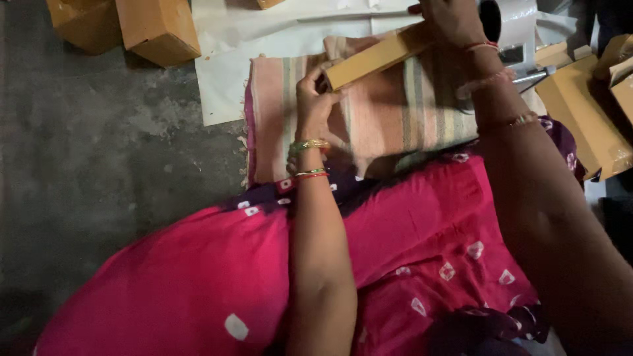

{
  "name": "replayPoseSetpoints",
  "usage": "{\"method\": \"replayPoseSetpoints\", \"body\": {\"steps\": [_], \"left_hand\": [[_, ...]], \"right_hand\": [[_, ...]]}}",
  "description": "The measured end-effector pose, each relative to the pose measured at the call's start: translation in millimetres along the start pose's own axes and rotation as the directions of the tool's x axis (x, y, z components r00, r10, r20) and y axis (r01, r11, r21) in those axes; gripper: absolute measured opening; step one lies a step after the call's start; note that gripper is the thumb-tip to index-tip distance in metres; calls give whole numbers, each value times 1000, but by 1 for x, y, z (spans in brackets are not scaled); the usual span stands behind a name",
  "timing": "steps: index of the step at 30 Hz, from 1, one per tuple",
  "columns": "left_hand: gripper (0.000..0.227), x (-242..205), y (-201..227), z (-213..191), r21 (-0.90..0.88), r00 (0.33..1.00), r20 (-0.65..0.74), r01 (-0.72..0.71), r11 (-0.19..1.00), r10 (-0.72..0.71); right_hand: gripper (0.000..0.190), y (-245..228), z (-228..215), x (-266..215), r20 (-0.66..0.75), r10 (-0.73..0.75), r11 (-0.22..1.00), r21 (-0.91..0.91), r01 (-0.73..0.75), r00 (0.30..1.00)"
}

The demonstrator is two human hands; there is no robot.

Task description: The person sits on the floor and seals a small cardboard box by folding its flaps and applying clear packing tape. They smooth the tape with their fingers and repeat the process on multiple boxes.

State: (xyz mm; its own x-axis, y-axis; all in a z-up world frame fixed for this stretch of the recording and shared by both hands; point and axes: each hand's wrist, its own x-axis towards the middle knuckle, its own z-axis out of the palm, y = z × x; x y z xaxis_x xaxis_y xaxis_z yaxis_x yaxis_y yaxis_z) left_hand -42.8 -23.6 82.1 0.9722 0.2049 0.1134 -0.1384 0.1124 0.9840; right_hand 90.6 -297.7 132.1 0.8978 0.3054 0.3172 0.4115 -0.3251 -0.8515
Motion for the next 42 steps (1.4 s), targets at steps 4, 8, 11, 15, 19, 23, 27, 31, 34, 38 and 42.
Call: {"method": "replayPoseSetpoints", "body": {"steps": [4, 8, 11, 15, 19, 23, 27, 31, 34, 38, 42], "left_hand": [[49, 11, -27, -20, -304, 1000, -13, 7, 953, -12], [53, 13, -49, -26, -408, 991, -129, -74, 910, 22], [65, 14, -48, -34, -689, 982, 22, 150, 709, -187], [88, 17, -37, -30, -452, 959, 8, 255, 855, -282], [79, 13, -30, -25, -372, 962, 41, 265, 889, -270], [72, 15, -30, -15, -451, 983, 102, 183, 874, -153], [69, 8, -34, -14, -473, 995, 94, 75, 878, -34], [68, 11, -30, -16, -385, 998, 68, 10, 923, 17], [69, 10, -28, -10, -399, 997, 80, 24, 917, 8], [67, 18, -18, 3, -460, 995, 81, -17, 888, 61], [53, 14, -25, -10, -635, 963, 13, -200, 746, 269]], "right_hand": [[31, -14, 11, -43, -75, 249, 799, 579, -161, 965], [59, -27, 35, -68, -82, 190, 673, 736, -69, 978], [74, -25, 40, -75, 3, 222, 527, 841, -122, 975], [83, -6, 43, -81, 114, 157, 531, 828, -181, 981], [81, 16, 51, -76, 35, 121, 548, 831, -96, 992], [80, 22, 47, -81, -15, 110, 617, 785, -56, 994], [71, 8, 41, -95, -75, 146, 695, 718, -48, 987], [59, -12, 44, -89, -108, -36, 631, 768, 106, 994], [60, -24, 42, -88, -112, 2, 627, 774, 86, 994], [59, -48, 30, -81, -196, -79, 674, 712, 198, 977], [65, -66, 15, -99, -83, 55, 868, 496, -7, 995]]}}
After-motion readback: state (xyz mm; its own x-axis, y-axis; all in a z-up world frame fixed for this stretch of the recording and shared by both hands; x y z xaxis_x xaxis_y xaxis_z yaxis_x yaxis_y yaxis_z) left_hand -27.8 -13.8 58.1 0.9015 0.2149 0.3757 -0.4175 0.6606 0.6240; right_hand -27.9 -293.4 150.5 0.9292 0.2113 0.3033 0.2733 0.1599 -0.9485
